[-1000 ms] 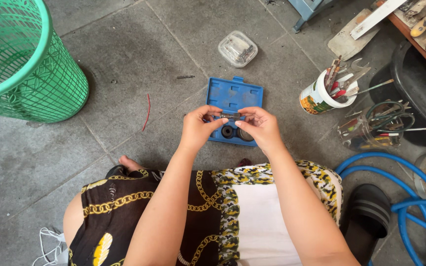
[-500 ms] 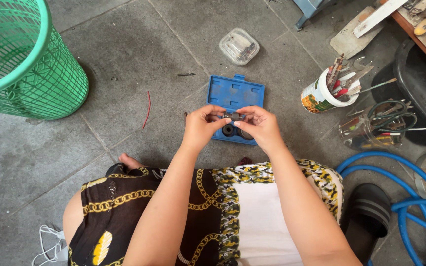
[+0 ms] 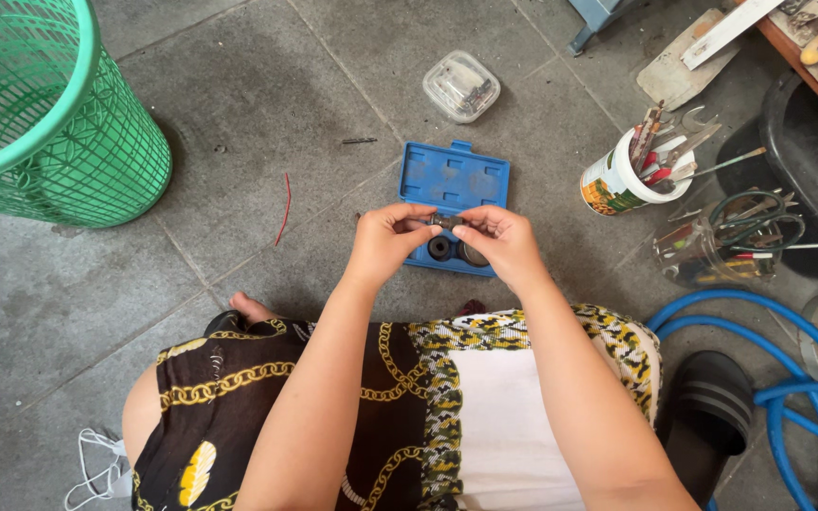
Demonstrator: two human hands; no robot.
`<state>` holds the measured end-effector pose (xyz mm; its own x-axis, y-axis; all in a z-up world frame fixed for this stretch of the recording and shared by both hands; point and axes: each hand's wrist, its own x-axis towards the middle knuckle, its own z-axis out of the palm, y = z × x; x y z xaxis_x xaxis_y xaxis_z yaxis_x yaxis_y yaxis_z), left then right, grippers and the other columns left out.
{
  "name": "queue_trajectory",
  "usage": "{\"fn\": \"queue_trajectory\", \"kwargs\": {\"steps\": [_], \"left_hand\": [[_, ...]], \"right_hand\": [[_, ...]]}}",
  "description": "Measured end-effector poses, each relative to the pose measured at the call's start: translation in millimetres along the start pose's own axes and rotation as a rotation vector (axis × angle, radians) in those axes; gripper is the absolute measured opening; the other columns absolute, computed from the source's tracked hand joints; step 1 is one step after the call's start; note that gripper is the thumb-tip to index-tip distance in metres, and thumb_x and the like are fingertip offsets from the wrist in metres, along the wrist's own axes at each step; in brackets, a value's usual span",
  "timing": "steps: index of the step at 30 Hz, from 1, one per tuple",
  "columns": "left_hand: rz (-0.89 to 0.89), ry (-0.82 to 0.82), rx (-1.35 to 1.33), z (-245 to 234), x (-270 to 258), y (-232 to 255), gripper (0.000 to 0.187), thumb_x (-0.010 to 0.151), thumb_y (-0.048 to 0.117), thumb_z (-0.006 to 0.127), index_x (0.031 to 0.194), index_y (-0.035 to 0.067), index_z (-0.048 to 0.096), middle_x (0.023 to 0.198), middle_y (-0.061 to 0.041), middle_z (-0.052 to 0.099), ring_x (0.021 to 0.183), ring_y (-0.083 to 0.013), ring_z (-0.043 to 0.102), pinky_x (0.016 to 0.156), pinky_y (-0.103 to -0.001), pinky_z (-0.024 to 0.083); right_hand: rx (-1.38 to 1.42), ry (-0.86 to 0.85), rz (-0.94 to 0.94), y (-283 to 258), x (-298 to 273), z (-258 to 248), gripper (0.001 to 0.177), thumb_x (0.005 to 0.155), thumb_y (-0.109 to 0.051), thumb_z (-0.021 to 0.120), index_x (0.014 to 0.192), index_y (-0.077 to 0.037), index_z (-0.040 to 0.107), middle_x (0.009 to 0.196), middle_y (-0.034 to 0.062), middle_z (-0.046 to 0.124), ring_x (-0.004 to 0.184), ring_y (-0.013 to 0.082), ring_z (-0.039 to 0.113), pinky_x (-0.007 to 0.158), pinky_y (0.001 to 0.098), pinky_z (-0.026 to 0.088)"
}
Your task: The person sits on the floor and organizes small metal parts and tools into a blue plastic toolbox. They pick up various items from the floor, inspect them, and place them into designated slots within the open toolbox.
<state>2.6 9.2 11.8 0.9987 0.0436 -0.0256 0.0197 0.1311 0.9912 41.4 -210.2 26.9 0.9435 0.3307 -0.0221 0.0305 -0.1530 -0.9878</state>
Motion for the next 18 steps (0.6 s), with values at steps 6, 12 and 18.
{"fn": "queue_trajectory", "kwargs": {"steps": [6,12,18], "left_hand": [[0.023,-0.019,0.000,0.4,-0.7,-0.4,0.032,0.081,0.005,0.084,0.112,0.003,0.078,0.091,-0.002,0.077,0.078,-0.0057,0.067,0.070,-0.022,0.055],[0.006,0.005,-0.027,-2.4,2.6,-1.6,0.031,0.082,0.005,0.083,0.112,0.003,0.077,0.094,-0.003,0.077,0.079,-0.0056,0.068,0.070,-0.023,0.055],[0.015,-0.025,-0.007,-0.5,1.3,-2.1,0.031,0.082,0.006,0.084,0.112,0.003,0.078,0.092,-0.003,0.077,0.079,-0.0057,0.068,0.071,-0.022,0.055]], "right_hand": [[-0.113,-0.010,0.127,9.9,2.0,2.8,0.029,0.105,-0.025,0.064,0.091,-0.001,0.072,0.078,0.0020,0.068,0.069,0.0054,0.057,0.064,0.0216,0.047],[-0.115,-0.077,0.063,9.4,0.9,2.9,0.029,0.101,-0.029,0.063,0.093,-0.002,0.072,0.082,0.0000,0.070,0.070,0.0056,0.059,0.065,0.0220,0.049],[-0.120,-0.034,0.239,-1.8,0.2,8.6,0.044,0.107,-0.033,0.058,0.086,0.003,0.071,0.073,0.0025,0.069,0.065,0.0086,0.059,0.062,0.0249,0.050]]}}
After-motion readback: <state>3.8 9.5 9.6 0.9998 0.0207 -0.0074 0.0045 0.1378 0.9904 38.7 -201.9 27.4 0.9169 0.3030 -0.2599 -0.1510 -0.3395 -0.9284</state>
